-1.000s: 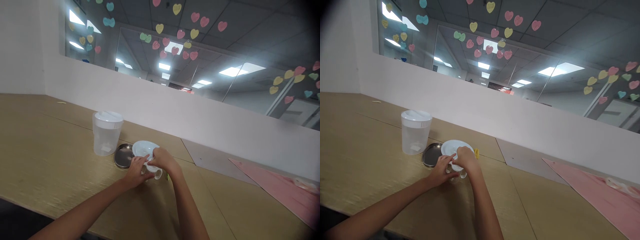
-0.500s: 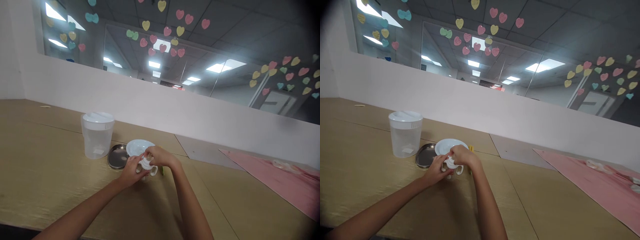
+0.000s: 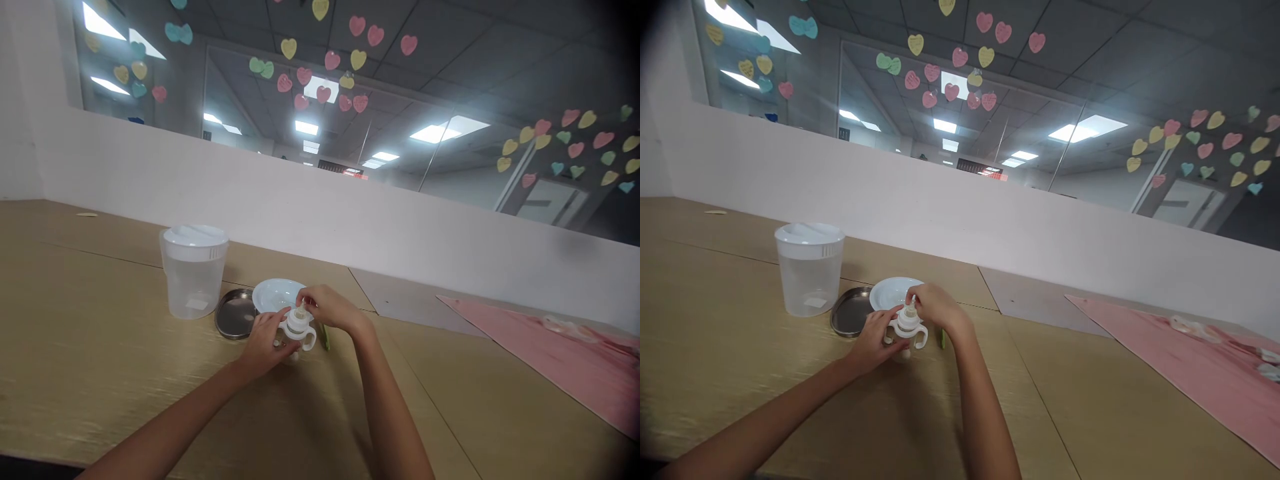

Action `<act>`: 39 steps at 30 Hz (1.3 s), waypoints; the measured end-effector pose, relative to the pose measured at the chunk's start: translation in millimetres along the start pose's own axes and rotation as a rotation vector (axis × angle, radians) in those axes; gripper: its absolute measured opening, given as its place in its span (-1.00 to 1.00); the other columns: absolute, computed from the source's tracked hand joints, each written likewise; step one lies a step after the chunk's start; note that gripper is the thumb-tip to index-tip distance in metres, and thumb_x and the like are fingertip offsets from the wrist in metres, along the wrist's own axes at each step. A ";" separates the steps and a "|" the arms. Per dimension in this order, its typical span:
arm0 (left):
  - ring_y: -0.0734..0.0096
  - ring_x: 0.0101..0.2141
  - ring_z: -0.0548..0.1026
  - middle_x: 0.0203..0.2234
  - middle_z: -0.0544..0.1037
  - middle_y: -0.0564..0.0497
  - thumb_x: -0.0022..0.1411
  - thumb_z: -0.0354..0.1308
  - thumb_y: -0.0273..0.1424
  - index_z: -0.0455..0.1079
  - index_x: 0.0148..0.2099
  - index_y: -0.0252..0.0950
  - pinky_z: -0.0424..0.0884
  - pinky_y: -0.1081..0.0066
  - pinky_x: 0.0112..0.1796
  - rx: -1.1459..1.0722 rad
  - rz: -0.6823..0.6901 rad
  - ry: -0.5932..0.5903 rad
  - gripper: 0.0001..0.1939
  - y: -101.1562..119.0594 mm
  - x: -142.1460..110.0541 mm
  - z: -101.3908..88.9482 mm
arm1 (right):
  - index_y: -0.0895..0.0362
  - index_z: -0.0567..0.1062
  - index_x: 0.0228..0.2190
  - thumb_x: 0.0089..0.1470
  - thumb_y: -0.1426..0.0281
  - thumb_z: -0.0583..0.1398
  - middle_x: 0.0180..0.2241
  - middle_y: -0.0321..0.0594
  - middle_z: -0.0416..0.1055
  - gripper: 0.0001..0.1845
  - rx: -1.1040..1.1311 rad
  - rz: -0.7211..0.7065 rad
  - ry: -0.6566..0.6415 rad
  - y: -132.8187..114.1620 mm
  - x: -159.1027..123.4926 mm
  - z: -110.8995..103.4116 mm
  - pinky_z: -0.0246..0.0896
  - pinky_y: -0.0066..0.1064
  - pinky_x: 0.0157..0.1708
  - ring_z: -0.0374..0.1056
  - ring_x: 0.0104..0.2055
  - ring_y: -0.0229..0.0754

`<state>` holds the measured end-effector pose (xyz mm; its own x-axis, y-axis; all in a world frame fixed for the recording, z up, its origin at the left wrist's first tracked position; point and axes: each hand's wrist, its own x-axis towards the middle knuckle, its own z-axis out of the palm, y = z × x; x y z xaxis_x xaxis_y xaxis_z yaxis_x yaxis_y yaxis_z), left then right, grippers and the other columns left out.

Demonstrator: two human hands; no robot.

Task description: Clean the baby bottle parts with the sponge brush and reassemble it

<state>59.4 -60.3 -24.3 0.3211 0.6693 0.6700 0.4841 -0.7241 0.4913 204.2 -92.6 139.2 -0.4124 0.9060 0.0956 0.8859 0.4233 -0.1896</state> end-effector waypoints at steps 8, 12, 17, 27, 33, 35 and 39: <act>0.10 -0.01 0.31 0.00 0.38 -0.16 0.12 0.07 -0.03 0.07 0.21 -0.28 0.18 0.16 -0.01 0.007 0.049 0.017 -0.30 0.5 -0.5 -4.0 | 0.18 0.45 -0.29 0.05 0.51 0.02 -0.43 -0.26 0.40 -0.76 0.094 -0.030 0.169 9.3 -8.3 -11.9 0.03 -0.52 -0.44 0.23 -0.43 -0.32; 0.15 0.02 0.28 0.01 0.37 -0.13 0.23 -0.04 -0.10 0.16 0.16 -0.24 0.15 0.17 0.02 -0.047 0.029 0.096 -0.48 10.4 9.6 -15.0 | 0.16 0.44 -0.25 0.10 0.45 0.00 -0.38 -0.24 0.43 -0.75 0.190 -0.060 0.311 6.3 -15.5 -19.8 0.10 -0.48 -0.37 0.28 -0.37 -0.29; 0.24 -0.06 0.34 -0.13 0.48 -0.06 0.28 -0.09 -0.16 0.38 -0.05 -0.23 0.17 0.22 0.00 -0.148 -0.008 0.207 -0.64 26.5 33.2 -23.4 | 0.14 0.44 -0.23 0.11 0.41 0.01 -0.33 -0.23 0.43 -0.75 0.290 -0.101 0.461 0.3 -18.5 -23.3 0.16 -0.47 -0.31 0.31 -0.31 -0.28; 0.32 -0.27 0.41 -0.34 0.55 0.01 0.29 -0.09 -0.20 0.46 -0.13 -0.22 0.26 0.30 -0.19 -0.117 -0.068 0.302 -0.65 0.9 45.2 -27.1 | 0.13 0.42 -0.21 0.08 0.37 0.02 -0.42 -0.25 0.41 -0.73 0.231 0.091 0.687 26.1 -15.2 -24.4 0.14 -0.45 -0.36 0.29 -0.38 -0.26; 0.29 -0.26 0.42 -0.33 0.55 0.00 0.28 -0.07 -0.19 0.49 -0.14 -0.17 0.26 0.27 -0.19 0.022 -0.111 0.227 -0.66 -18.7 47.5 -18.0 | 0.12 0.41 -0.20 0.09 0.37 0.00 -0.41 -0.24 0.42 -0.73 0.161 0.153 0.687 36.8 -9.2 -19.2 0.11 -0.46 -0.36 0.29 -0.37 -0.25; 0.29 -0.26 0.41 -0.36 0.54 0.00 0.28 -0.06 -0.20 0.49 -0.13 -0.13 0.25 0.27 -0.20 0.058 -0.123 0.188 -0.68 -18.5 48.8 -15.0 | 0.13 0.41 -0.21 0.09 0.39 0.00 -0.39 -0.22 0.43 -0.73 0.134 0.157 0.654 35.6 -5.1 -15.8 0.11 -0.46 -0.36 0.30 -0.36 -0.24; 0.30 -0.25 0.40 -0.35 0.53 0.01 0.27 -0.03 -0.22 0.48 -0.12 -0.08 0.24 0.27 -0.19 0.054 -0.116 0.138 -0.71 -18.3 51.7 -9.7 | 0.12 0.41 -0.23 0.10 0.40 -0.01 -0.38 -0.21 0.44 -0.74 0.100 0.171 0.615 34.2 0.6 -10.9 0.09 -0.47 -0.36 0.30 -0.36 -0.24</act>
<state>59.3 -14.1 6.7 0.1472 0.7161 0.6823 0.5558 -0.6305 0.5418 236.6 -77.6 143.4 -0.0437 0.8040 0.5930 0.8923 0.2984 -0.3388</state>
